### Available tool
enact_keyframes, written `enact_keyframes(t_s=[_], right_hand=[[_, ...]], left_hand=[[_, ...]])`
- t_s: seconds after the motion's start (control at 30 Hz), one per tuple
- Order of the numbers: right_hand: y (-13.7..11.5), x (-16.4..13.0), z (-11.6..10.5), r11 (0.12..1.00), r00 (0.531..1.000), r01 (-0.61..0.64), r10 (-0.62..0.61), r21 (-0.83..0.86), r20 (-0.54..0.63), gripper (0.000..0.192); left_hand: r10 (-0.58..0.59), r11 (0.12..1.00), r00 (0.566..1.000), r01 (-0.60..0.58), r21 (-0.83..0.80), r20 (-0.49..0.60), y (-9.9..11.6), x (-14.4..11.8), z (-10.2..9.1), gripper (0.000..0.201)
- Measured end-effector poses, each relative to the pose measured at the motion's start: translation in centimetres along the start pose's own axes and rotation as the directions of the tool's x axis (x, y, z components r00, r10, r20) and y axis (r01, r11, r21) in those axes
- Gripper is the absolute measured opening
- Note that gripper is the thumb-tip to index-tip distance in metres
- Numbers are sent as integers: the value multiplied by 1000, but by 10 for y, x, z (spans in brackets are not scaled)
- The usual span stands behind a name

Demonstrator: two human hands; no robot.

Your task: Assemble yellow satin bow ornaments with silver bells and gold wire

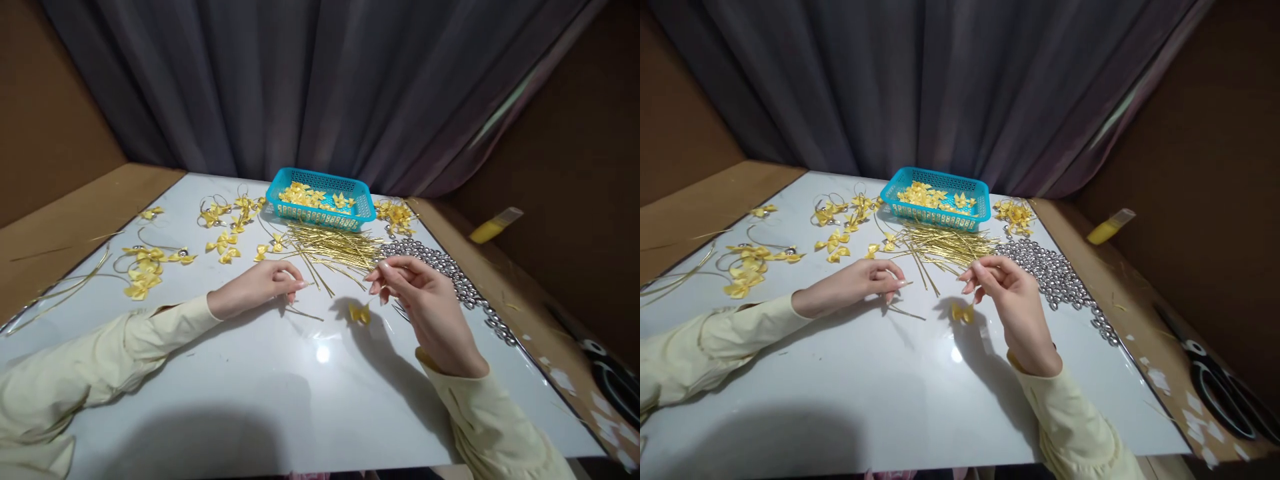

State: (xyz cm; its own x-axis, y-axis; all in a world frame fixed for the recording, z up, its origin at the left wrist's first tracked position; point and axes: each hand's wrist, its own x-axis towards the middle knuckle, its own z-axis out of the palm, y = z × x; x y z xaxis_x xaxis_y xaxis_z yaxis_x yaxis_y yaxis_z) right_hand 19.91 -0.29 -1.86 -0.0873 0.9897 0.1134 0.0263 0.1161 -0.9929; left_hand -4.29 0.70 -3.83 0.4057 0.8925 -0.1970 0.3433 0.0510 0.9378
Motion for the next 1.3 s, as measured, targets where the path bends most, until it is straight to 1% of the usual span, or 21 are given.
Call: enact_keyframes(t_s=[0.13,0.23,0.4,0.5,0.57,0.63,0.67,0.7,0.73,0.77,0.8,0.87,0.9,0.93,0.97,1.03,1.07,1.1,1.17,1.23,1.3], right_hand=[[-1,3,0,998,998,-33,29,61,50,13],[-8,6,1,996,996,-37,29,85,83,13],[-23,10,16,993,979,-71,50,97,199,17],[-26,17,36,988,952,-88,46,126,304,16],[-24,25,49,992,930,-59,14,113,366,15],[-21,32,59,1000,914,6,4,-23,407,17],[-20,33,63,986,913,106,-45,-127,406,20],[-18,33,66,952,891,224,-113,-210,439,26],[-17,31,68,925,854,300,-153,-231,497,34],[-16,27,71,927,812,314,-149,-207,565,43],[-15,23,74,954,767,266,-120,-141,631,52],[-15,12,80,999,747,44,-46,19,663,56],[-15,7,82,996,752,-65,9,61,659,49],[-16,2,84,986,773,-146,62,83,631,41],[-16,-2,85,974,795,-197,94,109,600,33],[-17,-7,82,961,832,-207,73,184,550,23],[-17,-8,79,955,831,-208,60,209,553,22],[-17,-9,75,951,822,-212,49,226,567,20],[-17,-12,66,942,776,-243,46,231,629,17],[-15,-13,56,933,733,-275,48,232,678,11],[-10,-14,48,919,713,-300,37,256,701,13]], left_hand=[[124,967,992,-111,230,-39,3,1,-9,16],[87,950,996,-78,302,-14,7,0,-13,16],[50,961,998,-58,272,37,26,-9,-23,19],[76,970,989,-102,219,123,40,-21,-31,18],[112,972,983,-139,188,144,48,-30,-36,15],[169,976,982,-179,126,82,54,-36,-37,13],[196,977,980,-197,82,19,57,-38,-36,13],[215,977,975,-213,27,-58,58,-38,-34,14],[218,974,967,-224,-37,-133,59,-38,-31,14],[209,965,959,-235,-119,-193,60,-37,-27,14],[198,947,951,-248,-206,-237,60,-34,-23,14],[170,899,942,-268,-347,-288,58,-28,-15,13],[163,875,937,-282,-394,-309,56,-25,-12,13],[155,856,933,-290,-427,-324,53,-22,-10,13],[150,837,928,-303,-456,-341,50,-19,-9,13],[112,803,928,-296,-517,-357,44,-16,-10,13],[78,783,933,-275,-558,-352,40,-15,-11,12],[35,761,943,-240,-602,-332,37,-14,-13,12],[-44,723,962,-157,-673,-271,33,-14,-13,11],[-110,699,977,-55,-713,-183,31,-14,-10,10],[-161,677,984,48,-734,-83,32,-16,-5,11]])
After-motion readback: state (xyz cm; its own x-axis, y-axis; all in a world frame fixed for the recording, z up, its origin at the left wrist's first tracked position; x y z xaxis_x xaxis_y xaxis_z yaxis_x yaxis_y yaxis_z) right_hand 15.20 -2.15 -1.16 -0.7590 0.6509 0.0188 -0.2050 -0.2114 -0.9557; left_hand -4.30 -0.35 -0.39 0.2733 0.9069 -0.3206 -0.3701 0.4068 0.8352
